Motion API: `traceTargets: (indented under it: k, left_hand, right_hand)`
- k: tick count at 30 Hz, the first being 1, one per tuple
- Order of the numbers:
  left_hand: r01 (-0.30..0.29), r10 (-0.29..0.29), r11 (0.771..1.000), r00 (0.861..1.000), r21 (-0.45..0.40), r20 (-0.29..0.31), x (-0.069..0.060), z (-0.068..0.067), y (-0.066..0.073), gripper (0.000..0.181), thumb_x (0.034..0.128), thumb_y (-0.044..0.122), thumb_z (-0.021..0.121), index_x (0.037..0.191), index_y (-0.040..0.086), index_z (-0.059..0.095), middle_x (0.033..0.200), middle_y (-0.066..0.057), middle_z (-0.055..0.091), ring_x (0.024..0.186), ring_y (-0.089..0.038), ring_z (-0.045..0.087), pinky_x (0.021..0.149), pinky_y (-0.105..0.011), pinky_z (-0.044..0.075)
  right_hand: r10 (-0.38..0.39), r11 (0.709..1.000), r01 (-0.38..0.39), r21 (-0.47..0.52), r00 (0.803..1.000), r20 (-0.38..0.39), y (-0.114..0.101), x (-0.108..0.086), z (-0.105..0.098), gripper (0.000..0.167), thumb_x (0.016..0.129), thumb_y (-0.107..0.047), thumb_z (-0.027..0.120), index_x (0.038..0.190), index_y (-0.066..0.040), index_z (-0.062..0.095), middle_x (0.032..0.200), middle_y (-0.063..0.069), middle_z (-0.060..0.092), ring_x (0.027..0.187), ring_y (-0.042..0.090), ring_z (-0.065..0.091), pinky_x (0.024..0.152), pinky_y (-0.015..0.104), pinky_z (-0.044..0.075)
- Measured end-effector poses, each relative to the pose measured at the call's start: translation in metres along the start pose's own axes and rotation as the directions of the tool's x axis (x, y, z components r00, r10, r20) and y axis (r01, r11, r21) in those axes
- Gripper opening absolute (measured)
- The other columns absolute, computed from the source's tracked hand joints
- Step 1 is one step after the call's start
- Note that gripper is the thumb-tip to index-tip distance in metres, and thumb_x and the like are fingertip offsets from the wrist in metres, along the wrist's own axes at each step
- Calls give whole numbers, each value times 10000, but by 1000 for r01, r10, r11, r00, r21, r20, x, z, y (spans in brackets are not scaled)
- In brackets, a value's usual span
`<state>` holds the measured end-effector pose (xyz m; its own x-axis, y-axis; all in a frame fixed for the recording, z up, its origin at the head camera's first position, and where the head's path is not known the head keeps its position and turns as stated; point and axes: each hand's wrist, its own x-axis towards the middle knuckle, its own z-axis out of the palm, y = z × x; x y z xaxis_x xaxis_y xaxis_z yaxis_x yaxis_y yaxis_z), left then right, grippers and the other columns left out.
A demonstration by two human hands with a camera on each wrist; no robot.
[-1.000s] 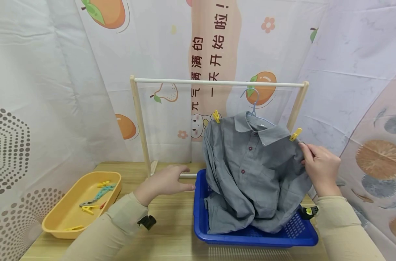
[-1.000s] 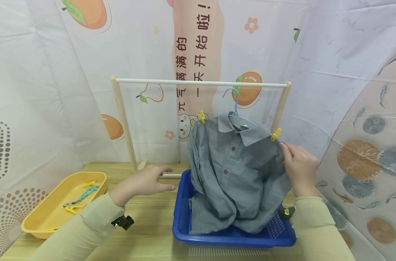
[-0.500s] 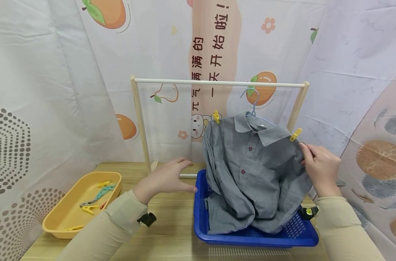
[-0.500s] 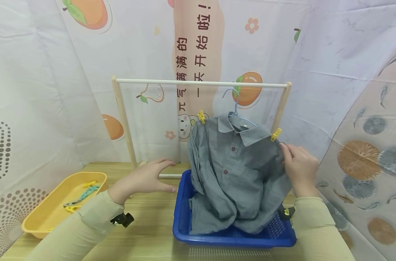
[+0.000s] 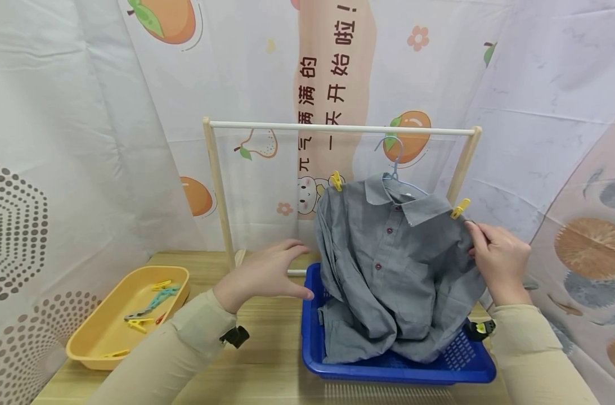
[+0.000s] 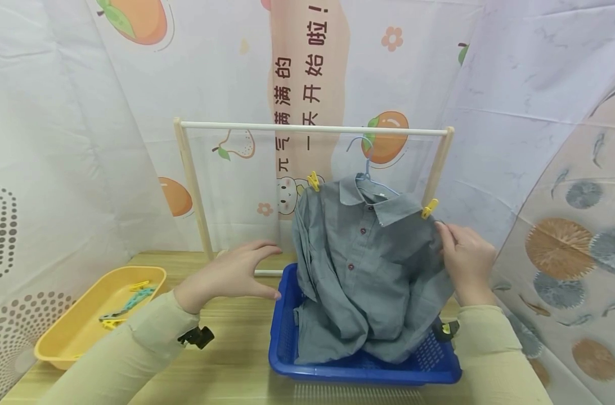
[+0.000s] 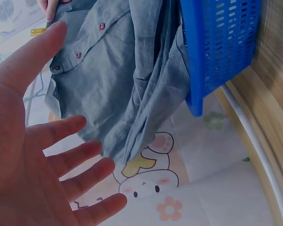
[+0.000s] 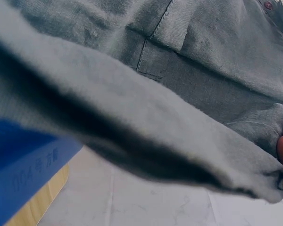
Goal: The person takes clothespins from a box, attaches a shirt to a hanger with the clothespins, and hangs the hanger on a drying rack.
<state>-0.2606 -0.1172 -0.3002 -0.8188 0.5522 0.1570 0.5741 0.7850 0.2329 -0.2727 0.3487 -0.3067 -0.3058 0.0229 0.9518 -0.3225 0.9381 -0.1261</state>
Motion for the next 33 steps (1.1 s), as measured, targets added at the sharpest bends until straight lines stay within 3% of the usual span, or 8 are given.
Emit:
traceTargets:
  k: [8,16,21,33]
  left_hand:
    - [-70,70,997,998,41,-1,11,0,16,985,725,723,782,1507,188,511,1548,-11,437,1406,-257,412,1106,-480,396]
    - [-116,113,991,993,72,33,23,4,28,983,729,736,767,1514,206,506,1558,-19,424,1408,-265,403,1095,-500,398]
    - [-158,152,985,985,70,85,30,8,36,945,751,693,787,1516,217,501,1564,-25,410,1409,-273,397,1091,-493,408]
    - [-215,204,974,969,66,138,44,22,50,893,757,665,804,1497,252,520,1540,3,423,1384,-249,416,1064,-463,440]
  right_hand:
    - [3,1000,-3,2,1000,-6,4,-1,-1,184,911,-154,774,805,-4,789,598,133,665,500,336,620,556,109,301]
    - [11,1000,-11,-21,1000,27,4,-2,-3,239,959,-195,725,828,-5,790,627,131,675,518,318,629,531,217,368]
    - [7,999,-6,-31,999,42,4,-2,-3,272,976,-213,705,836,5,787,628,138,672,512,311,631,531,263,382]
    - [16,1000,-17,1,1000,11,5,-1,-2,198,935,-181,754,849,-10,803,652,143,690,517,324,631,555,215,369]
